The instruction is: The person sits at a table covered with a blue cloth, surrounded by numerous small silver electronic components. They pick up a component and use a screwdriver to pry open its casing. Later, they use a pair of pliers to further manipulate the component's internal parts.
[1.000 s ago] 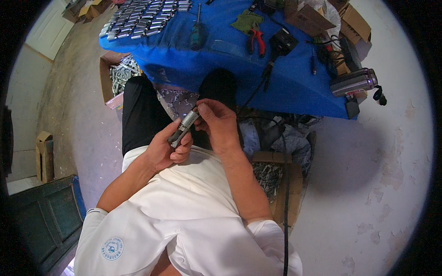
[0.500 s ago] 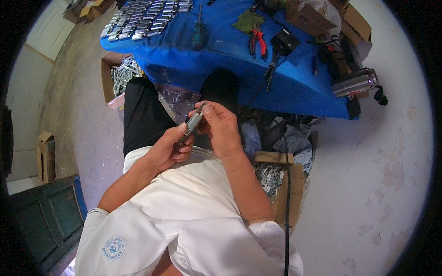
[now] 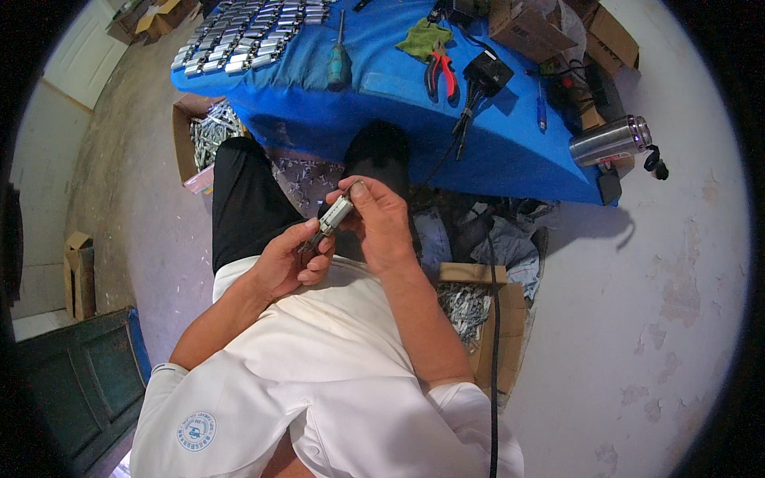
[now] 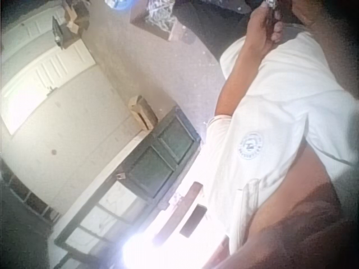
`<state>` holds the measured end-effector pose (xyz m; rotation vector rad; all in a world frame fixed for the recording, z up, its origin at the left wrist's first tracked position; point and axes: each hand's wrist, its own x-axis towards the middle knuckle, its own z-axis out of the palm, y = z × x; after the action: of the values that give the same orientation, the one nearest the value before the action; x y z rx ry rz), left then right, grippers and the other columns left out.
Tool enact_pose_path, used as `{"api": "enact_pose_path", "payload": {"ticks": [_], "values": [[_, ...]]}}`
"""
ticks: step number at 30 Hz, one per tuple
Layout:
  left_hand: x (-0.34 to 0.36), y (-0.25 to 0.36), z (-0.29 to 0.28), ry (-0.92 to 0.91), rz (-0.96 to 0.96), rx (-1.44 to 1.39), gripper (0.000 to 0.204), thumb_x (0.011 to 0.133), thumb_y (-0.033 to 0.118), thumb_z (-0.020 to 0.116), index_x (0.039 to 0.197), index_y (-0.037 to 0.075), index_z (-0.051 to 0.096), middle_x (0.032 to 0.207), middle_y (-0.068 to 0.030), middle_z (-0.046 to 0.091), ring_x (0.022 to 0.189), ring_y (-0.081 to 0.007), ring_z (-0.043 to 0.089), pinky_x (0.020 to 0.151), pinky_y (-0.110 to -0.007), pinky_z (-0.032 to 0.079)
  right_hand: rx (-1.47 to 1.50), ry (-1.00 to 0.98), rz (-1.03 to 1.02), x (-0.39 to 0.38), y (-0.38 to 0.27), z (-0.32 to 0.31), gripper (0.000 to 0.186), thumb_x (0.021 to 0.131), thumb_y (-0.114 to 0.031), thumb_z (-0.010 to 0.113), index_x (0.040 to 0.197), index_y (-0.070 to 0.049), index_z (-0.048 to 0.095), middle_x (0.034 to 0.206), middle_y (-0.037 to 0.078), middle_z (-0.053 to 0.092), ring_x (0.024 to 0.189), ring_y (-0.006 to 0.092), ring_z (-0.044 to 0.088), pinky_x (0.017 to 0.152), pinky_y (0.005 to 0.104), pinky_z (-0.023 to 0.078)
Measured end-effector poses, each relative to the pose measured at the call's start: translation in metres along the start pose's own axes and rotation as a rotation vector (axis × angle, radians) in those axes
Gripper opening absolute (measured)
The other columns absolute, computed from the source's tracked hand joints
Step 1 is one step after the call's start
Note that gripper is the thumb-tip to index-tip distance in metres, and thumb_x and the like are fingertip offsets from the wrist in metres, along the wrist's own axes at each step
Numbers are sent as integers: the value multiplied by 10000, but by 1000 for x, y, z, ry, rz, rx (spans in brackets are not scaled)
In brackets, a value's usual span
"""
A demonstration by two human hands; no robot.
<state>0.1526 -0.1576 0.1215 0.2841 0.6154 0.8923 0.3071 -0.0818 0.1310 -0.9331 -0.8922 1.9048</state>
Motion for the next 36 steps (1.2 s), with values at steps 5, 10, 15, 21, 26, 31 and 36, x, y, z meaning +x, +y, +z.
{"api": "enact_pose_path", "payload": {"ticks": [5, 10, 15, 21, 26, 31, 36], "values": [[4, 0, 2, 33, 7, 8, 404, 918, 476, 502, 821, 86, 461, 654, -10, 424, 515, -87, 342, 444, -215, 267, -22, 35, 15, 1, -4, -1, 173, 927, -214, 583, 1011, -80, 653, 895, 67, 687, 777, 115, 631, 676, 244, 517], [7, -3, 6, 130, 53, 135, 383, 887, 449, 582, 811, 97, 452, 675, 4, 417, 546, -81, 348, 432, -213, 239, -62, 9, -24, 8, 5, -7, 172, 937, -178, 553, 1013, -47, 636, 915, 98, 679, 797, 139, 632, 703, 260, 514], [17, -2, 10, 159, 161, 323, 293, 969, 366, 500, 832, 109, 467, 654, 33, 409, 531, -51, 348, 428, -204, 253, -97, -21, 14, 16, -15, -10, 213, 943, -176, 544, 1075, -25, 618, 937, 99, 671, 808, 139, 631, 690, 258, 513], [29, 25, 9, 208, 207, 420, 323, 966, 397, 497, 826, 110, 452, 636, 38, 383, 512, -45, 324, 422, -199, 245, -635, 297, -582, 82, -41, -20, 235, 911, -163, 601, 1073, 7, 620, 881, 38, 652, 746, 78, 587, 633, 214, 472], [42, 62, 6, 314, 243, 362, 301, 962, 370, 514, 813, 120, 436, 628, 51, 379, 505, -32, 303, 423, -205, 211, -948, 235, -560, 152, -76, 20, 430, 858, -328, 641, 1105, 23, 611, 847, 157, 661, 774, 240, 644, 703, 342, 501], [53, 106, -7, 357, 314, 257, 314, 953, 403, 520, 806, 135, 446, 622, 41, 387, 465, -49, 309, 411, -208, 220, -1435, 185, -454, 203, -78, 48, 521, 791, -449, 645, 1038, 9, 609, 837, 208, 657, 800, 380, 633, 727, 440, 491], [63, 139, -17, 363, 287, 167, 317, 944, 419, 529, 803, 148, 450, 616, 58, 363, 455, -39, 280, 400, -206, 198, -1444, 154, -257, 221, -79, 40, 459, 777, -333, 625, 1012, 58, 578, 827, 223, 652, 754, 357, 634, 677, 408, 507]]}}
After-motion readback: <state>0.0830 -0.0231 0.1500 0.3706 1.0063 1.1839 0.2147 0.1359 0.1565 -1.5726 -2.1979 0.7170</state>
